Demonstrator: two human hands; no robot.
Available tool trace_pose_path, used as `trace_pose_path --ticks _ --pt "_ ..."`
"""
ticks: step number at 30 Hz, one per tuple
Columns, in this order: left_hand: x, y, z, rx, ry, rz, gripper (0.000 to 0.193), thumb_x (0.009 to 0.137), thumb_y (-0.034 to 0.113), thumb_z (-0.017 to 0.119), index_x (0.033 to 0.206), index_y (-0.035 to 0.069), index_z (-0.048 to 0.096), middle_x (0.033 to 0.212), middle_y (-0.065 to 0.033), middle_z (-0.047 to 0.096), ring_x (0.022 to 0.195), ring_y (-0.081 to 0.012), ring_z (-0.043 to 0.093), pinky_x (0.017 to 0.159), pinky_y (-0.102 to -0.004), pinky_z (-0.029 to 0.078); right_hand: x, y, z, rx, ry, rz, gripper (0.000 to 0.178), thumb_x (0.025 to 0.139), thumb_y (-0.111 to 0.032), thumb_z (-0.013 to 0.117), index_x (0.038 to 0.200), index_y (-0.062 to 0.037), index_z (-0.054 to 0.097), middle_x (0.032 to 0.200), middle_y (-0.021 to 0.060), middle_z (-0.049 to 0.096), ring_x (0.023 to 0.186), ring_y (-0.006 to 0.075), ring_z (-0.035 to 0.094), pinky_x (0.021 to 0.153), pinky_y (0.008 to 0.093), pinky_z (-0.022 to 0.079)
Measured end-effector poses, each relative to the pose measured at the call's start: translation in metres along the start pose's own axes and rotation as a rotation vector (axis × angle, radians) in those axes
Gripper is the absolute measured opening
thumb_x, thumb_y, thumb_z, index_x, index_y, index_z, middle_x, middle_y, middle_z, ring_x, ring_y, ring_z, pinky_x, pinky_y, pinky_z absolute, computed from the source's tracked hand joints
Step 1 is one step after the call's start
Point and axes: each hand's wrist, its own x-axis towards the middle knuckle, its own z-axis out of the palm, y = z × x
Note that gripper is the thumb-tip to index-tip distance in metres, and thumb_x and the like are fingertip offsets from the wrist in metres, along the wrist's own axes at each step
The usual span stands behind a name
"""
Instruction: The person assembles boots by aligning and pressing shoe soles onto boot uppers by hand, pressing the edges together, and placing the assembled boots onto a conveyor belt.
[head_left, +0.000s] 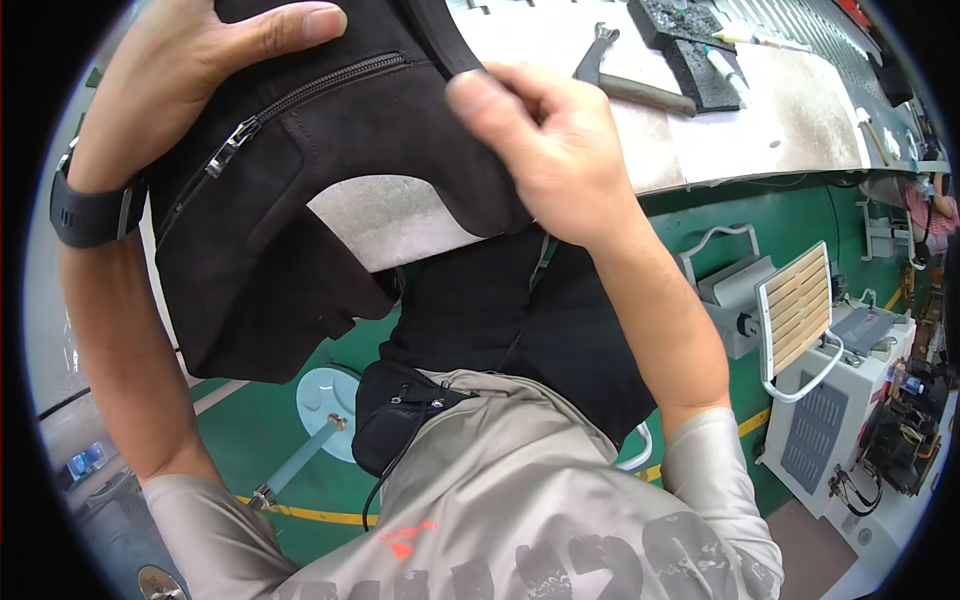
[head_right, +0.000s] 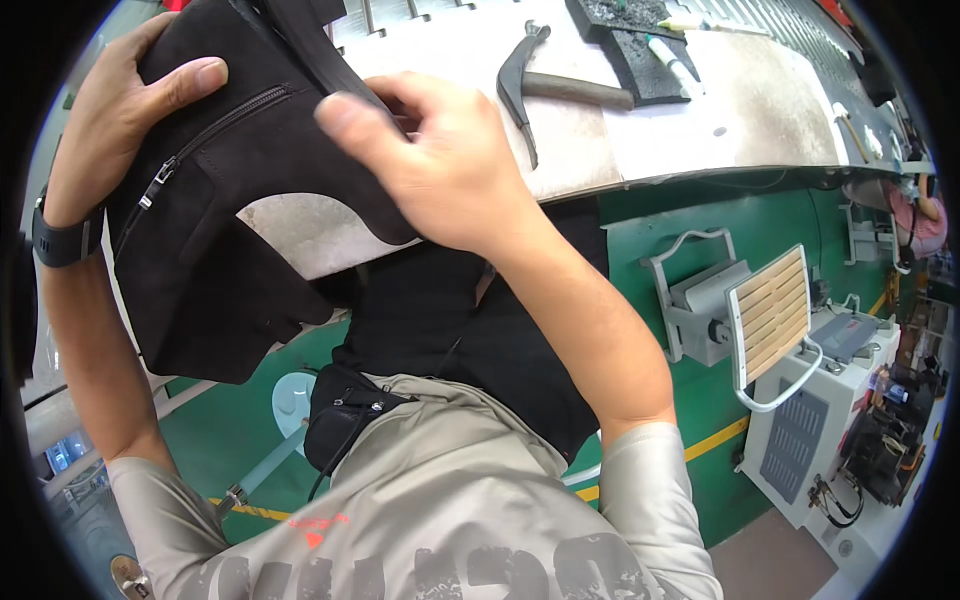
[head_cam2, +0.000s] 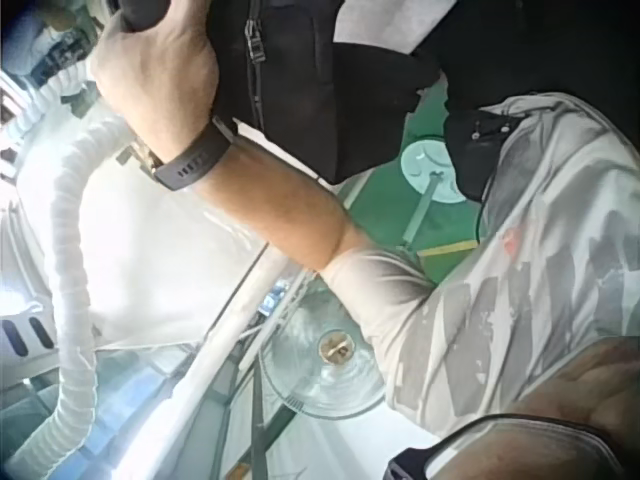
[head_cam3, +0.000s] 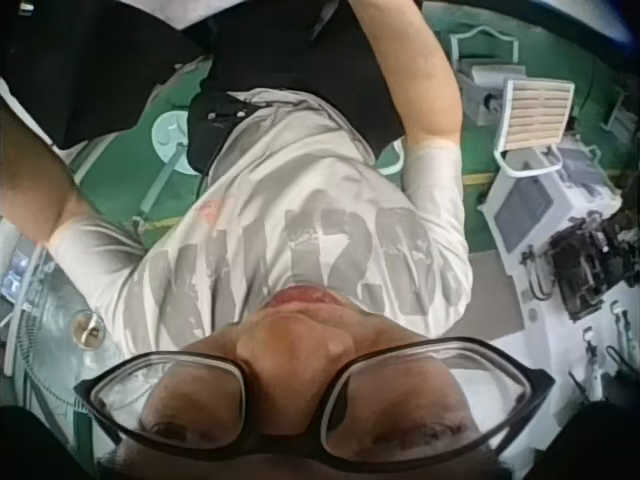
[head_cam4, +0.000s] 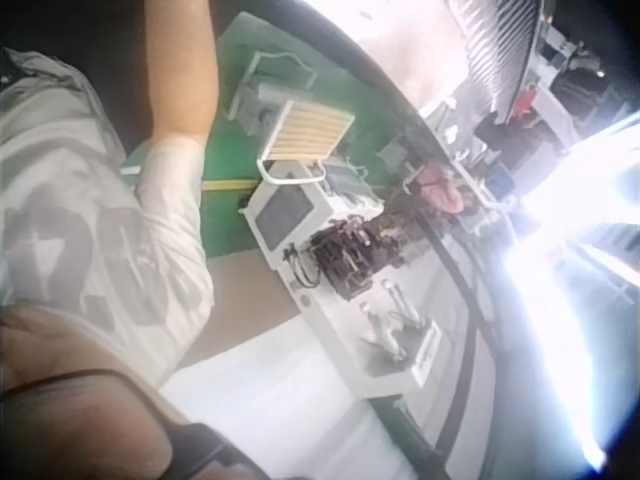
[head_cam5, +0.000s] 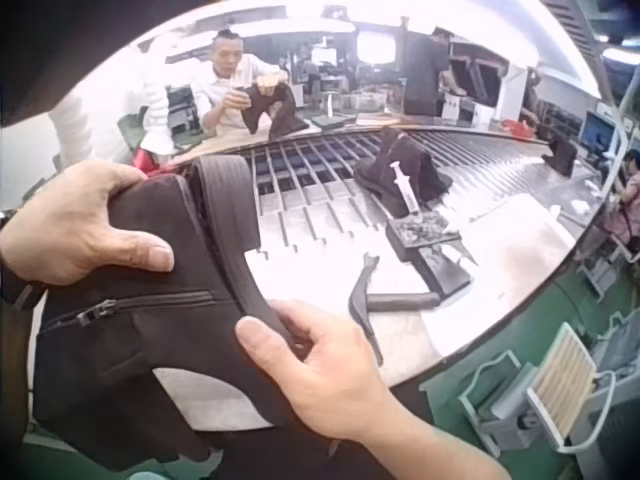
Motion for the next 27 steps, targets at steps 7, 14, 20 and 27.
trace_pose_path --ticks 7,14,20,27 --pt "-0.006 0.010 0.000 0.085 -0.016 -0.060 0.073 0.091 0.048 0.087 0.133 -0.008 0.068 0.108 -0.0125 0.077 0.094 -0.0172 0.073 0.086 -0.0295 0.059 0.000 0.005 0.016 -0.172 0.248 -0.136 0.046 0.107 -0.034 0.073 0.078 0.0013 0.064 0.058 0.0154 0.055 0.050 0.0248 0.050 0.052 0.0408 0.042" --pt "-0.016 -0.004 0.001 0.039 0.061 -0.064 0.075 0.092 0.048 0.086 0.135 -0.010 0.067 0.110 -0.0121 0.076 0.095 -0.0169 0.073 0.087 -0.0290 0.059 -0.008 0.022 0.004 0.023 0.006 -0.169 0.036 0.112 -0.031 0.065 0.116 0.0021 0.077 0.074 0.0083 0.068 0.069 0.0154 0.063 0.069 0.0322 0.053" --pt "-0.008 -0.020 0.003 -0.074 -0.063 -0.144 0.073 0.096 0.051 0.082 0.134 -0.009 0.067 0.109 -0.0107 0.076 0.094 -0.0139 0.073 0.084 -0.0270 0.058 -0.001 0.025 0.006 -0.127 -0.023 -0.230 0.044 0.113 -0.031 0.062 0.139 0.0043 0.069 0.090 0.0131 0.076 0.085 0.0213 0.073 0.083 0.0343 0.058" --pt "0.005 -0.070 0.015 -0.220 -0.189 -0.206 0.065 0.104 0.052 0.075 0.132 -0.007 0.069 0.110 -0.0071 0.076 0.093 -0.0104 0.072 0.085 -0.0250 0.058 -0.013 0.044 -0.006 -0.008 -0.247 0.040 0.106 0.080 -0.037 0.095 0.158 0.0138 0.044 0.152 0.0301 0.059 0.144 0.0363 0.057 0.123 0.0417 0.042"
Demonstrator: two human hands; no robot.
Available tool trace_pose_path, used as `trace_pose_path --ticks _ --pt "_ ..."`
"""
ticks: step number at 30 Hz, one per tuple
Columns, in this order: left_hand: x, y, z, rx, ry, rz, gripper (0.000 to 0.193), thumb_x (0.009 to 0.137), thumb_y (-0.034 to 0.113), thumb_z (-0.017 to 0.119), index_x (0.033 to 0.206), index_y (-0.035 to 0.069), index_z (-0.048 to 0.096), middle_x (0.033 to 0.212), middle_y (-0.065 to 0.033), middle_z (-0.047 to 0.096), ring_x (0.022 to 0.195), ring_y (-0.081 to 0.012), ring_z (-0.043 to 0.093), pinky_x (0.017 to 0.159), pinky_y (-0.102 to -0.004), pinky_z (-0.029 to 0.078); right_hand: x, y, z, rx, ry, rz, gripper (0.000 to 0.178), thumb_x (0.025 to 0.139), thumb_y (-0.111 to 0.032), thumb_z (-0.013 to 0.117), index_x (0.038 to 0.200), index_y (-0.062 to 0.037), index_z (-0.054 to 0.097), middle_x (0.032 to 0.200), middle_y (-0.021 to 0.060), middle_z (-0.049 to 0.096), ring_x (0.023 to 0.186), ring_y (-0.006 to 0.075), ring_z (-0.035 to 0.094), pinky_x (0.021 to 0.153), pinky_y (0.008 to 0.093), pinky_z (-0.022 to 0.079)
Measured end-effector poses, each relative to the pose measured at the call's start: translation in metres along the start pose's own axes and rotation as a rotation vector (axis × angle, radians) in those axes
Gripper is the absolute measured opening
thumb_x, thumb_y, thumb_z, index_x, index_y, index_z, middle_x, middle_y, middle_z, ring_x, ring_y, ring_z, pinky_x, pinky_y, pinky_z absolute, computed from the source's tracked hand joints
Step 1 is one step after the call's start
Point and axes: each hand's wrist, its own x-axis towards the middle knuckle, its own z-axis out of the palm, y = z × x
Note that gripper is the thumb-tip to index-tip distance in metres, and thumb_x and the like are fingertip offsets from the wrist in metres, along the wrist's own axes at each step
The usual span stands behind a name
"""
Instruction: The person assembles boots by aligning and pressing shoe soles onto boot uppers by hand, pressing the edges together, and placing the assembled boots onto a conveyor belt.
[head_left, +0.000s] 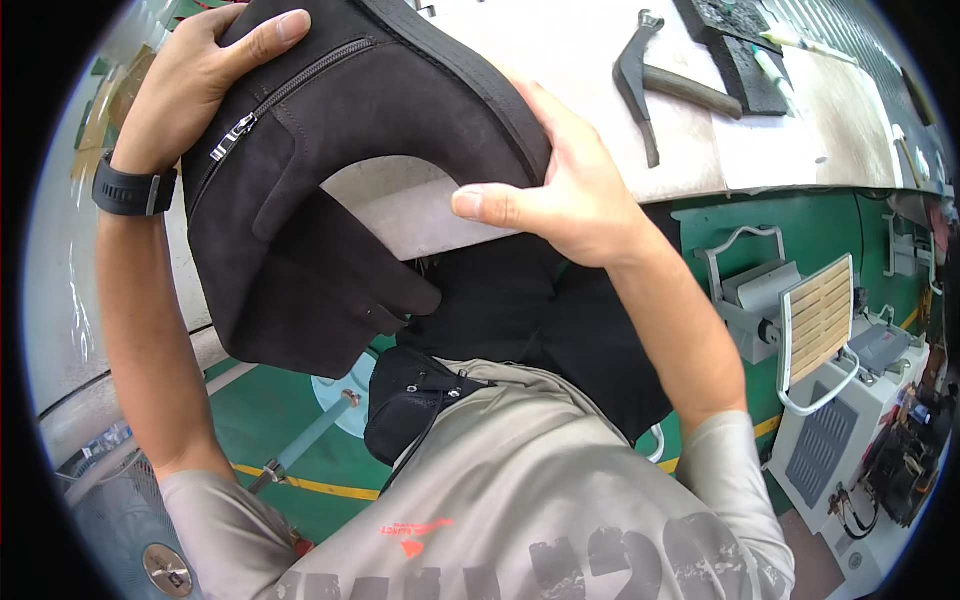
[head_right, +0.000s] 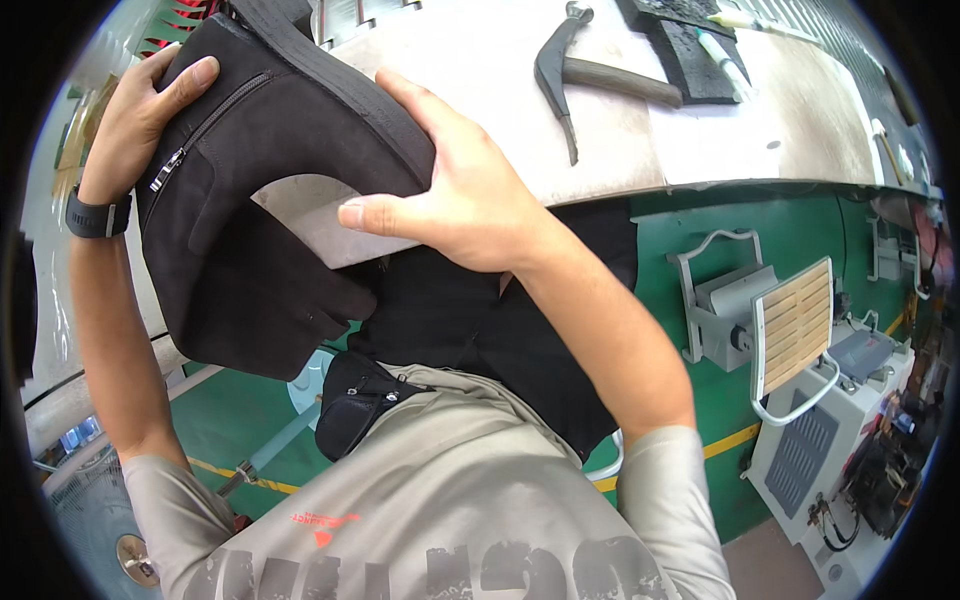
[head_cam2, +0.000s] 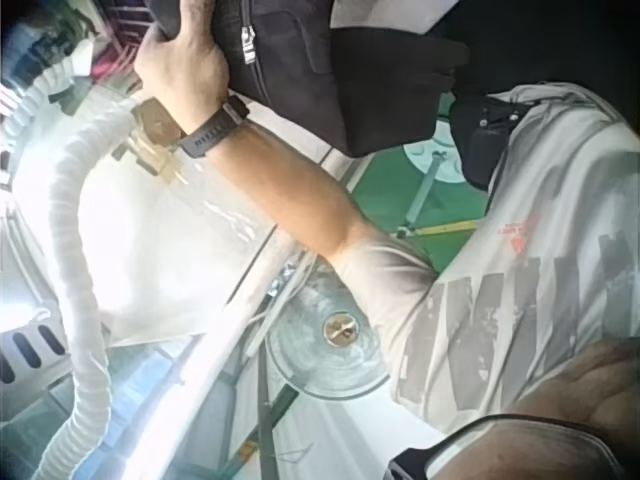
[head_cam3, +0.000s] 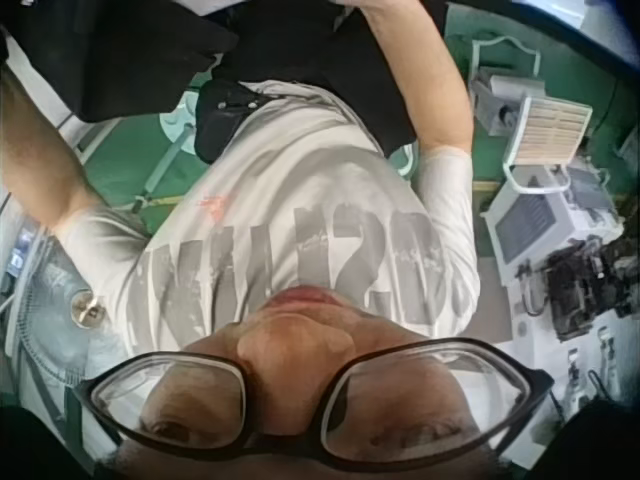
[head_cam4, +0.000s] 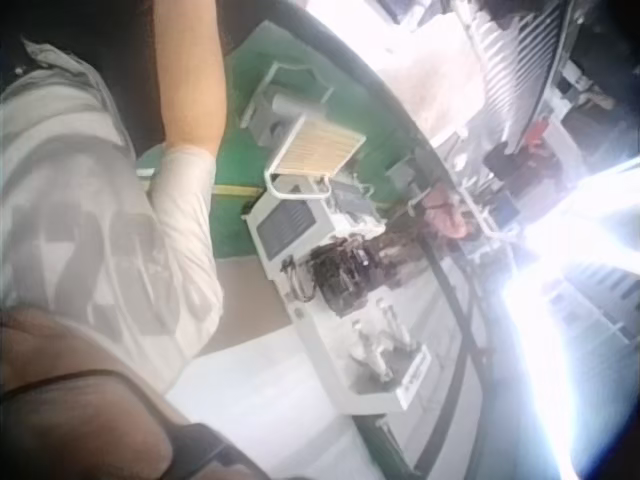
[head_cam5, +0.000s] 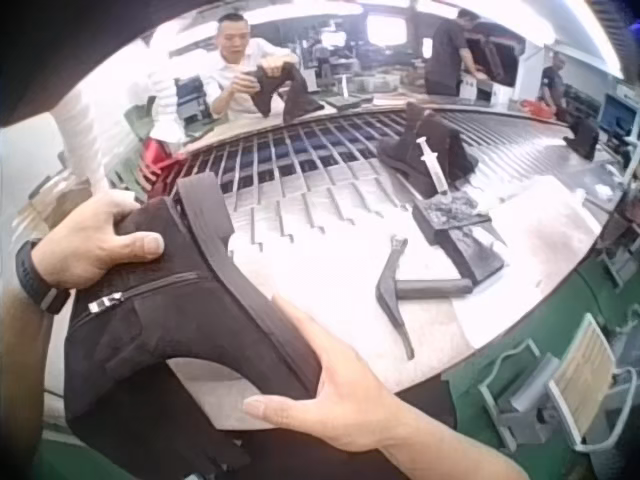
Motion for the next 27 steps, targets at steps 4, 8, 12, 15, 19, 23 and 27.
trace_pose_path --ticks 4,8,12,15,19,23,27 --pt "0.001 -0.012 0.007 -0.110 0.047 -0.030 0.071 0.103 0.052 0.075 0.139 -0.007 0.065 0.118 -0.0088 0.075 0.101 -0.0108 0.071 0.090 -0.0263 0.058 0.003 -0.008 0.000 0.014 -0.041 -0.036 0.097 0.084 -0.028 0.091 0.157 0.0136 0.043 0.151 0.0301 0.060 0.143 0.0365 0.059 0.122 0.0422 0.044" --pt "0.005 -0.016 0.005 -0.074 0.050 -0.009 0.071 0.103 0.052 0.075 0.142 -0.007 0.064 0.119 -0.0096 0.075 0.102 -0.0116 0.072 0.091 -0.0266 0.058 0.000 -0.005 0.003 -0.127 -0.009 -0.213 0.088 0.089 -0.020 0.085 0.158 0.0131 0.042 0.147 0.0312 0.063 0.138 0.0393 0.063 0.118 0.0421 0.047" --pt "0.002 -0.008 0.010 -0.072 0.061 -0.015 0.070 0.104 0.051 0.074 0.140 -0.008 0.065 0.116 -0.0097 0.076 0.099 -0.0118 0.073 0.089 -0.0265 0.059 -0.005 -0.018 0.001 -0.345 -0.005 -0.151 0.086 0.090 -0.020 0.085 0.156 0.0132 0.042 0.145 0.0321 0.063 0.137 0.0408 0.063 0.118 0.0415 0.047" --pt "0.003 0.003 0.012 -0.084 0.058 -0.016 0.069 0.104 0.051 0.074 0.139 -0.008 0.066 0.114 -0.0090 0.076 0.096 -0.0116 0.073 0.088 -0.0265 0.059 -0.005 -0.018 0.000 -0.310 -0.001 -0.043 0.084 0.089 -0.022 0.086 0.154 0.0136 0.045 0.145 0.0306 0.064 0.137 0.0380 0.063 0.118 0.0419 0.047" --pt "0.006 0.003 0.010 -0.041 0.050 -0.015 0.068 0.104 0.051 0.075 0.136 -0.008 0.067 0.113 -0.0086 0.076 0.095 -0.0110 0.072 0.087 -0.0257 0.058 -0.009 -0.004 -0.003 0.034 0.003 -0.034 0.091 0.086 -0.024 0.088 0.156 0.0140 0.044 0.145 0.0290 0.064 0.138 0.0340 0.063 0.120 0.0419 0.045" --pt "0.001 -0.024 0.014 -0.052 0.100 -0.002 0.068 0.103 0.051 0.075 0.135 -0.009 0.068 0.111 -0.0087 0.075 0.095 -0.0105 0.071 0.088 -0.0248 0.057 -0.008 -0.003 0.003 -0.037 0.009 -0.019 0.091 0.086 -0.021 0.086 0.158 0.0147 0.043 0.147 0.0321 0.063 0.142 0.0381 0.060 0.122 0.0419 0.044" --pt "0.001 -0.035 0.021 -0.180 0.090 -0.046 0.066 0.104 0.051 0.075 0.133 -0.009 0.069 0.110 -0.0091 0.075 0.096 -0.0108 0.071 0.087 -0.0251 0.057 -0.007 -0.015 0.005 -0.232 -0.004 -0.044 0.089 0.088 -0.021 0.084 0.158 0.0152 0.041 0.149 0.0359 0.060 0.142 0.0438 0.059 0.121 0.0433 0.046"
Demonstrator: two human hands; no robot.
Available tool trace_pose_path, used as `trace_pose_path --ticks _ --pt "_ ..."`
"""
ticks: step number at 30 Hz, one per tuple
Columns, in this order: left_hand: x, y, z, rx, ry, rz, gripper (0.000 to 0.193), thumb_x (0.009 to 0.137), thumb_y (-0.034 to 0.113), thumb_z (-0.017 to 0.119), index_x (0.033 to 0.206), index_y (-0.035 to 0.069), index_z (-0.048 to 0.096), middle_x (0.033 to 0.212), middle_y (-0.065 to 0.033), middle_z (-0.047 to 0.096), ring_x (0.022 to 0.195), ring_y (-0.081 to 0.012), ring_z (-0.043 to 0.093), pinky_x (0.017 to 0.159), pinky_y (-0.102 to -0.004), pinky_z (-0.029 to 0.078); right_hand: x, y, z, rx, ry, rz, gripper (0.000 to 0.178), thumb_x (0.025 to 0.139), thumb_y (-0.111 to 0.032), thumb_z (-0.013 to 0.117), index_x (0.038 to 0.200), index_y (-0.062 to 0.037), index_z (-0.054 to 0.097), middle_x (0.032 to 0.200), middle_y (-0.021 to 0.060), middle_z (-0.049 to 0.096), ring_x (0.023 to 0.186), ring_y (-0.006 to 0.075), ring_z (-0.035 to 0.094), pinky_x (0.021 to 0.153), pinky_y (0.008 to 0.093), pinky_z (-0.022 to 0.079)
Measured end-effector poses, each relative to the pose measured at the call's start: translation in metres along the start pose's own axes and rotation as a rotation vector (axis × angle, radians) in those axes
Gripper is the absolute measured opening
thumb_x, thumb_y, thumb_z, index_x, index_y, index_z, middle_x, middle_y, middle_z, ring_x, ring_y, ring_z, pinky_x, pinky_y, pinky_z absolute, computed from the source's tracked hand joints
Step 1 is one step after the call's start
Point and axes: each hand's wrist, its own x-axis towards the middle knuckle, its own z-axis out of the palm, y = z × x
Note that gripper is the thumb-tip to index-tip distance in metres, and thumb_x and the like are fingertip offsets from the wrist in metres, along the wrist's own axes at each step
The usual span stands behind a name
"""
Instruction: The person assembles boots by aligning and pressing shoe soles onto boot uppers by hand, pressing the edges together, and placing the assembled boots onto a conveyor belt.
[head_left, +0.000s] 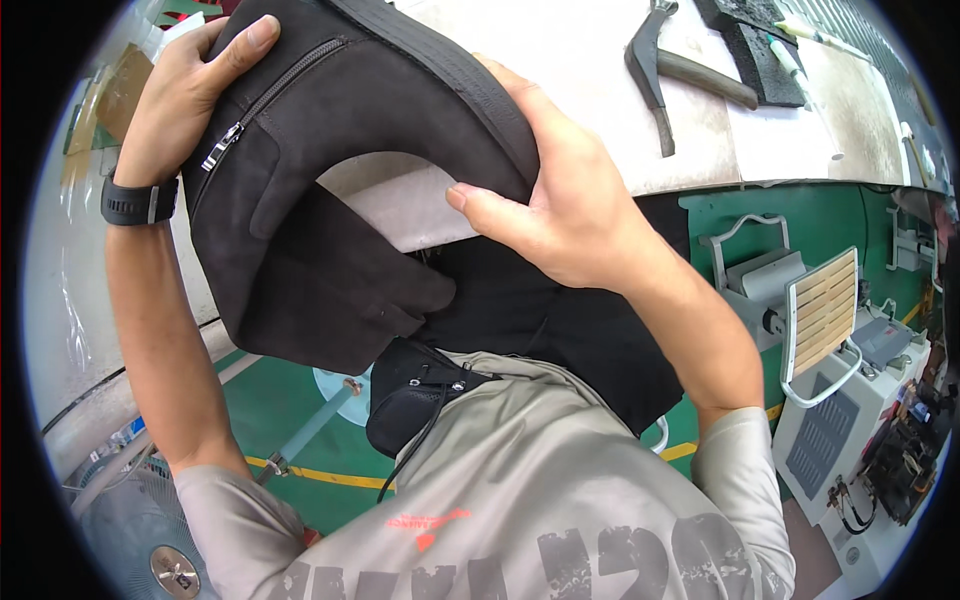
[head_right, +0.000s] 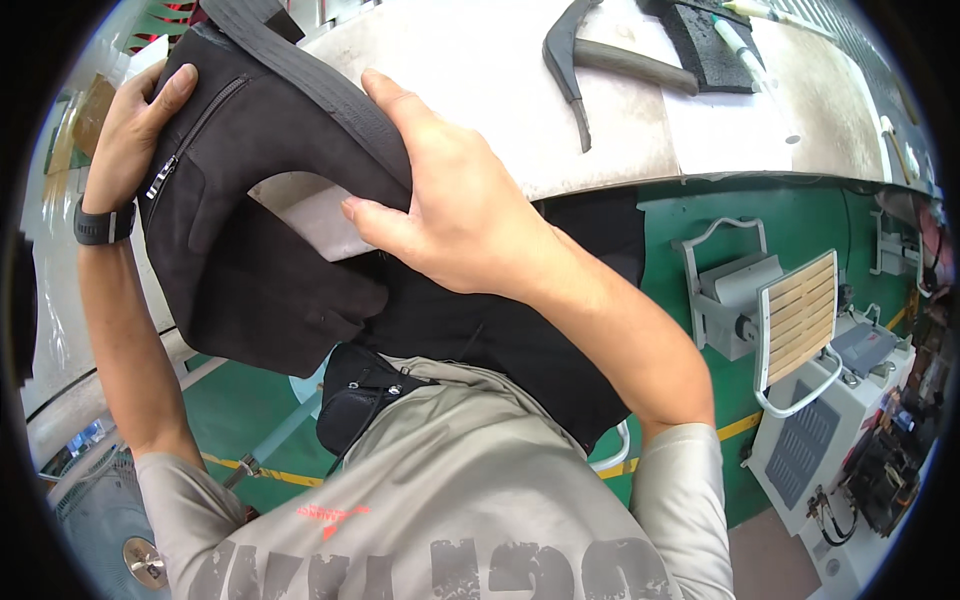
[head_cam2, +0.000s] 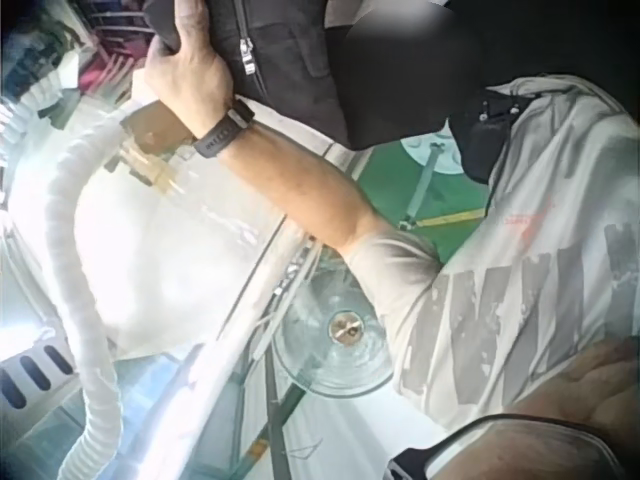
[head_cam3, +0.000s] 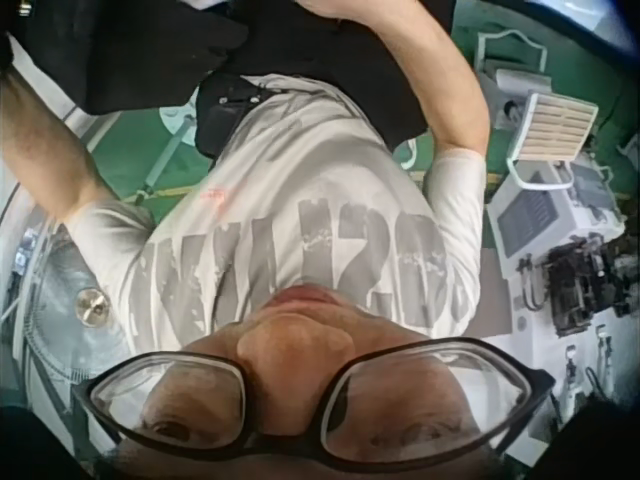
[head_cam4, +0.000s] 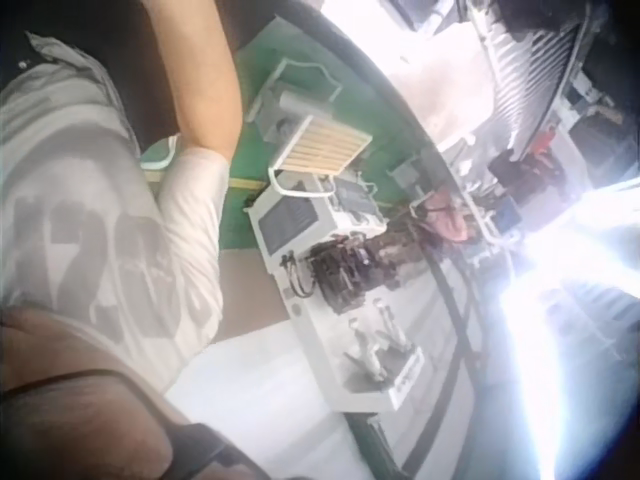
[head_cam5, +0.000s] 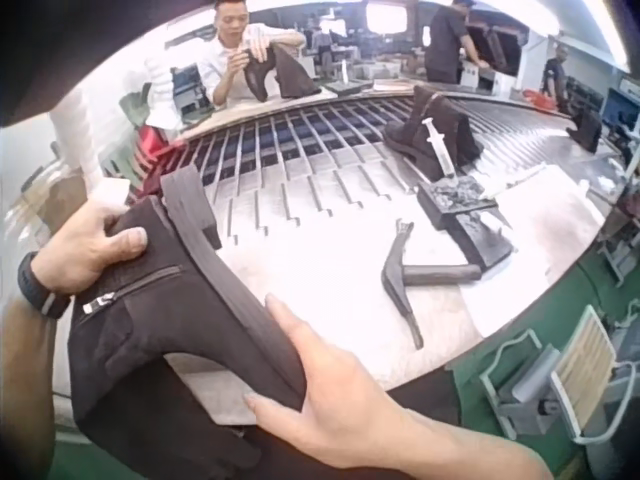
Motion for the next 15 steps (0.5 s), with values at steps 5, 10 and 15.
trace_pose_path --ticks 5,10,15 --pt "-0.017 0.021 0.005 0.060 0.119 0.178 0.063 0.096 0.050 0.083 0.119 -0.008 0.074 0.095 -0.0107 0.079 0.081 -0.0154 0.075 0.075 -0.0285 0.061 0.002 -0.016 -0.016 -0.276 -0.102 0.039 0.095 0.090 -0.028 0.087 0.160 0.0141 0.038 0.155 0.0365 0.054 0.147 0.0463 0.054 0.122 0.0466 0.044" --pt "-0.033 0.069 0.009 0.321 0.262 0.414 0.068 0.082 0.047 0.095 0.116 -0.008 0.074 0.091 -0.0178 0.078 0.081 -0.0252 0.076 0.078 -0.0358 0.059 0.048 -0.026 -0.039 0.266 -0.063 0.131 0.092 0.098 -0.051 0.079 0.160 0.0064 0.044 0.159 0.0276 0.053 0.149 0.0367 0.052 0.123 0.0460 0.043" --pt "-0.043 0.120 0.009 0.392 0.176 0.312 0.078 0.079 0.047 0.096 0.130 -0.005 0.068 0.111 -0.0177 0.075 0.104 -0.0239 0.072 0.097 -0.0369 0.055 0.138 -0.076 -0.068 0.994 -0.398 0.199 0.050 0.110 -0.041 0.065 0.135 0.0021 0.067 0.127 0.0087 0.071 0.113 0.0132 0.065 0.101 0.0301 0.049"
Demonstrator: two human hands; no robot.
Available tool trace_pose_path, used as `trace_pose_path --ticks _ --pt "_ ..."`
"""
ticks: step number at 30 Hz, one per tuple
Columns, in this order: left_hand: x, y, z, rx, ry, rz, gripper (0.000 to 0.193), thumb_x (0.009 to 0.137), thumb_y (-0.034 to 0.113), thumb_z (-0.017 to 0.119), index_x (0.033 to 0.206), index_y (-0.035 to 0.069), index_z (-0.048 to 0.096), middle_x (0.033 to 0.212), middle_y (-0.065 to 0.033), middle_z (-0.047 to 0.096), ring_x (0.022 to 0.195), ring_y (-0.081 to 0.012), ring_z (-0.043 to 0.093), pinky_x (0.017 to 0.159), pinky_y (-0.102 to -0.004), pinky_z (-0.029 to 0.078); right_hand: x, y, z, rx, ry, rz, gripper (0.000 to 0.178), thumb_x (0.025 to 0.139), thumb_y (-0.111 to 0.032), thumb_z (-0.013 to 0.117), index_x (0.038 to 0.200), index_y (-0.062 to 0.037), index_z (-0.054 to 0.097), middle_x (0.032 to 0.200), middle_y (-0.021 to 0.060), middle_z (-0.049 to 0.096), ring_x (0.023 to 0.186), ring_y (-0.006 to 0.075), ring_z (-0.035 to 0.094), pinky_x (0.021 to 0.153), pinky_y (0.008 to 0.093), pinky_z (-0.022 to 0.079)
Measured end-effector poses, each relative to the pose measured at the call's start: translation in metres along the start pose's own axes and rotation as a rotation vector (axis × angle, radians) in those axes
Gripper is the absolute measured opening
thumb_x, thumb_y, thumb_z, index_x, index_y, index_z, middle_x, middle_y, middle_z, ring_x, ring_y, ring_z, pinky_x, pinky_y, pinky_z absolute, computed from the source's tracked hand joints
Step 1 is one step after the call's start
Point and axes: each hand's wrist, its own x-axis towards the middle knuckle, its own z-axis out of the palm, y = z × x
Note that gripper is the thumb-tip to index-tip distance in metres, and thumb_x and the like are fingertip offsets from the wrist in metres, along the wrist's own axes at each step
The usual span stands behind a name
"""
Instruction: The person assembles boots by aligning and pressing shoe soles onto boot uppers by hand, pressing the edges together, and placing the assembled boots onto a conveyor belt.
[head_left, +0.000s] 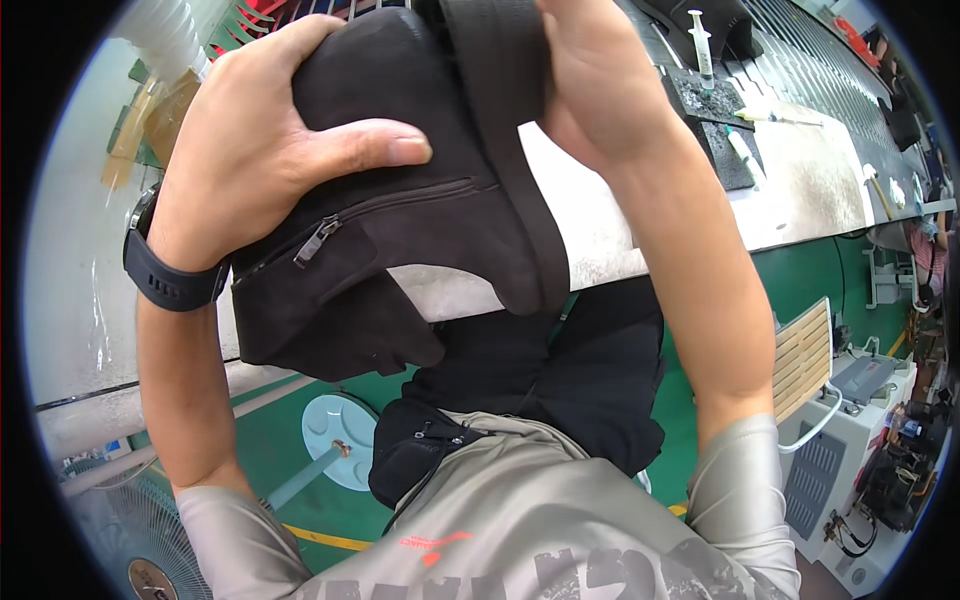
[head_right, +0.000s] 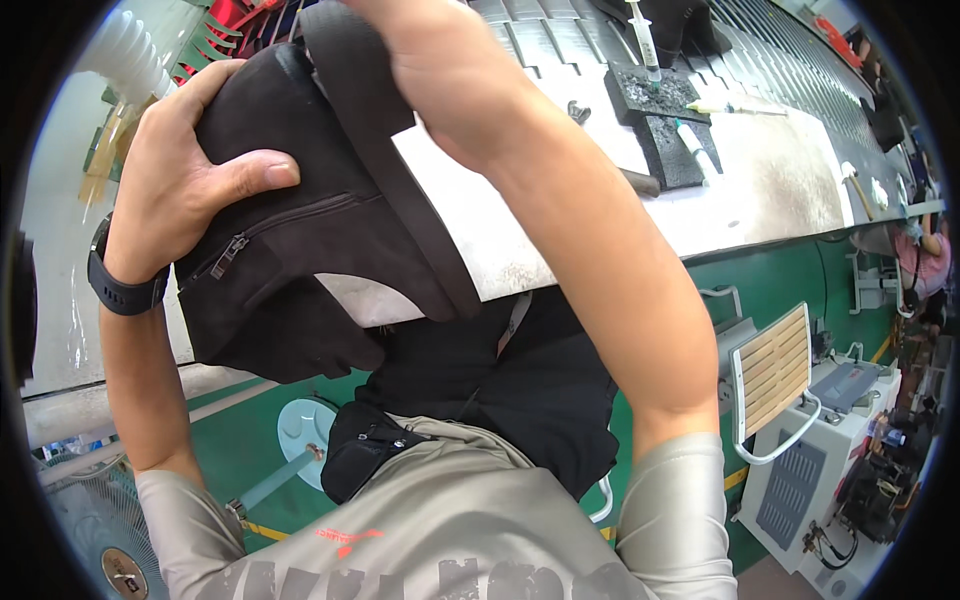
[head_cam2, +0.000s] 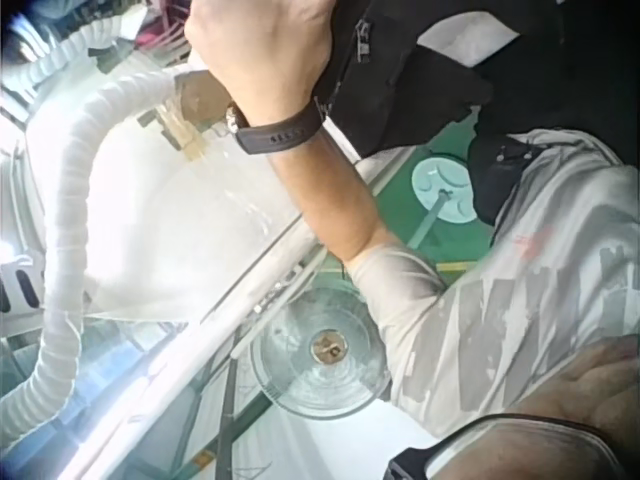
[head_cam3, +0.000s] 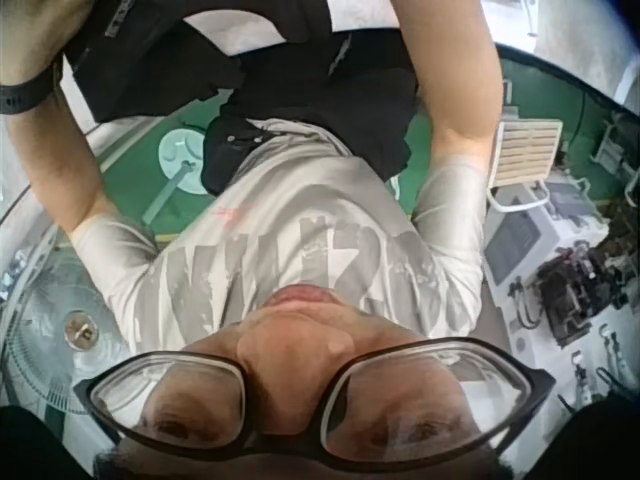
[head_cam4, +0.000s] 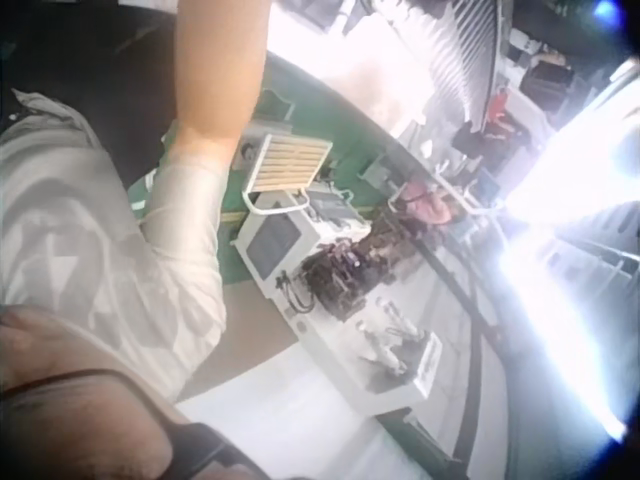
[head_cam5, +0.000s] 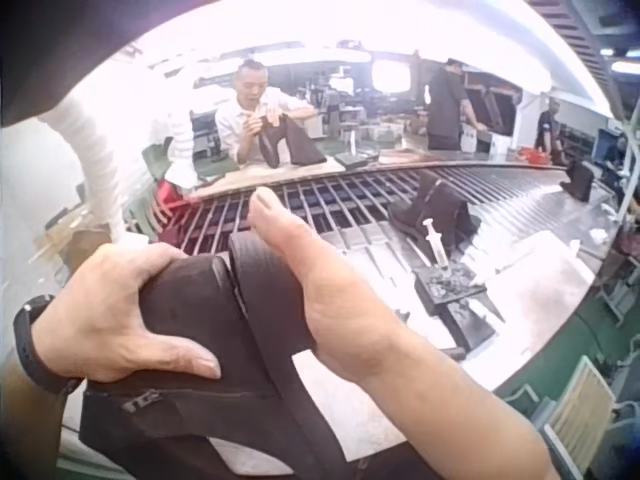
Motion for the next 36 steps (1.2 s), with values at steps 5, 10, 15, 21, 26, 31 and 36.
trace_pose_path --ticks 5,10,15,21,26,31,36 --pt "-0.001 -0.019 0.005 0.078 0.053 0.030 0.082 0.077 0.050 0.097 0.131 -0.006 0.067 0.111 -0.0193 0.074 0.103 -0.0273 0.073 0.096 -0.0378 0.056 0.020 0.052 0.006 0.151 0.597 -0.516 0.034 0.113 -0.036 0.055 0.113 -0.0052 0.070 0.104 0.0047 0.072 0.093 0.0184 0.068 0.087 0.0321 0.055" --pt "0.002 -0.024 0.006 0.083 0.040 0.005 0.081 0.078 0.049 0.097 0.131 -0.005 0.067 0.110 -0.0187 0.074 0.101 -0.0281 0.072 0.096 -0.0375 0.056 0.010 0.071 -0.006 0.377 0.519 -0.567 0.047 0.111 -0.045 0.054 0.112 -0.0018 0.072 0.107 0.0141 0.075 0.096 0.0272 0.073 0.087 0.0385 0.060" --pt "0.003 -0.026 0.010 -0.125 0.010 -0.062 0.082 0.076 0.050 0.097 0.129 -0.006 0.068 0.110 -0.0217 0.071 0.104 -0.0329 0.070 0.096 -0.0396 0.055 0.023 0.066 0.001 0.041 0.606 -0.648 0.057 0.117 -0.051 0.035 0.125 -0.0043 0.065 0.105 0.0165 0.076 0.095 0.0266 0.075 0.084 0.0410 0.062" --pt "0.002 -0.023 0.012 -0.040 0.084 -0.006 0.084 0.071 0.049 0.100 0.127 -0.004 0.069 0.113 -0.0261 0.064 0.111 -0.0412 0.063 0.099 -0.0451 0.051 0.027 0.058 0.009 -0.333 0.584 -0.606 0.057 0.119 -0.049 0.036 0.128 -0.0017 0.066 0.107 0.0138 0.075 0.094 0.0209 0.074 0.087 0.0341 0.060" --pt "0.002 -0.013 0.010 -0.050 0.074 -0.023 0.087 0.069 0.052 0.100 0.127 -0.005 0.070 0.107 -0.0242 0.074 0.104 -0.0394 0.072 0.094 -0.0423 0.056 0.027 0.040 0.023 -0.732 0.564 -0.558 0.042 0.118 -0.033 0.046 0.121 -0.0004 0.072 0.097 0.0004 0.071 0.087 0.0050 0.061 0.081 0.0219 0.048" --pt "-0.003 -0.005 0.007 0.090 0.121 0.026 0.087 0.068 0.055 0.100 0.124 -0.005 0.070 0.104 -0.0239 0.077 0.101 -0.0419 0.075 0.091 -0.0435 0.059 0.028 0.035 0.030 -0.655 0.539 -0.547 0.036 0.116 -0.028 0.052 0.120 0.0000 0.074 0.088 -0.0067 0.062 0.079 0.0009 0.050 0.073 0.0198 0.040" --pt "-0.006 -0.001 0.007 0.138 0.145 0.050 0.089 0.066 0.058 0.099 0.123 -0.004 0.070 0.103 -0.0235 0.076 0.099 -0.0426 0.075 0.088 -0.0448 0.059 0.021 0.026 0.034 -0.689 0.492 -0.542 0.030 0.110 -0.025 0.064 0.117 0.0032 0.072 0.078 -0.0085 0.055 0.071 0.0005 0.044 0.060 0.0230 0.034"
